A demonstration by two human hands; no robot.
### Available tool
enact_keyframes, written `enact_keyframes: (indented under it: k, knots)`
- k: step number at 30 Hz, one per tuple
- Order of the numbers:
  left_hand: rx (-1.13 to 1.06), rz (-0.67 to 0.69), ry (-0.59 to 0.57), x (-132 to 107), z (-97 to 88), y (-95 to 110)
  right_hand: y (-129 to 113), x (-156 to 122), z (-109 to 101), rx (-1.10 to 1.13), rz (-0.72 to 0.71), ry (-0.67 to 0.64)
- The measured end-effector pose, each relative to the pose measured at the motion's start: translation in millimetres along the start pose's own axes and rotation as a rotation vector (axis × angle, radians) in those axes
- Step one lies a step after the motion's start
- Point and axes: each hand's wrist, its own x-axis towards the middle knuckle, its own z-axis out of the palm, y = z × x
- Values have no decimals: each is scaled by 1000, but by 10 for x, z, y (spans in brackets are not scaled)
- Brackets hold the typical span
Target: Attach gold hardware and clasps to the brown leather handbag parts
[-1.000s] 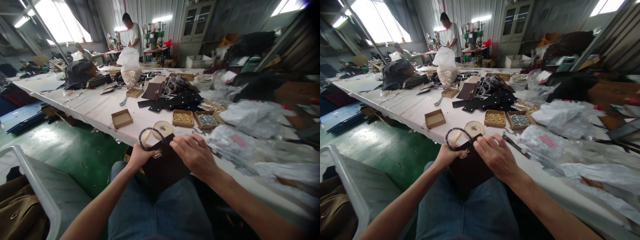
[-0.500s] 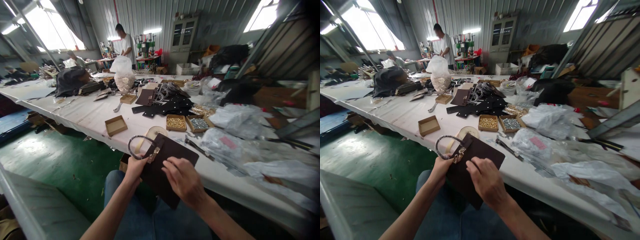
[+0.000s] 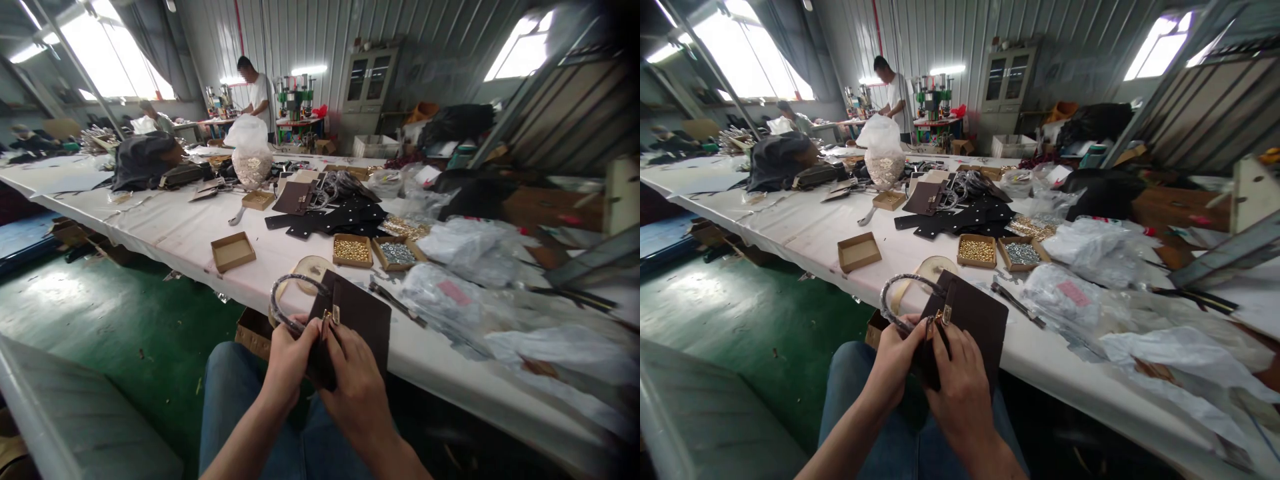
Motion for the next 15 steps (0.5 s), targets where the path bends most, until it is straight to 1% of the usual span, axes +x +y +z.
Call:
enact_keyframes:
  k: [2, 3, 4, 7, 9, 10, 12, 13, 15]
  knots:
    - [10, 45, -47, -94, 68, 135, -26, 6, -97, 16, -27, 73]
    - [21, 65, -92, -144, 93, 213, -33, 11, -158, 29, -45, 99]
    - [30, 81, -157, -194, 111, 295, -34, 13, -226, 45, -60, 118]
    - [37, 125, -420, -322, 104, 528, 21, -4, -450, 86, -49, 131]
    - [69, 158, -564, -362, 45, 653, 103, -32, -616, 102, -36, 147]
    - [112, 179, -615, -363, 0, 708, 148, -46, -704, 107, -35, 151]
    - [220, 249, -649, -331, -113, 813, 223, -65, -889, 116, -39, 167]
    - [278, 300, -639, -303, -175, 867, 244, -70, -981, 118, -49, 180]
    - [388, 449, -567, -240, -293, 981, 245, -76, -1158, 123, -87, 211]
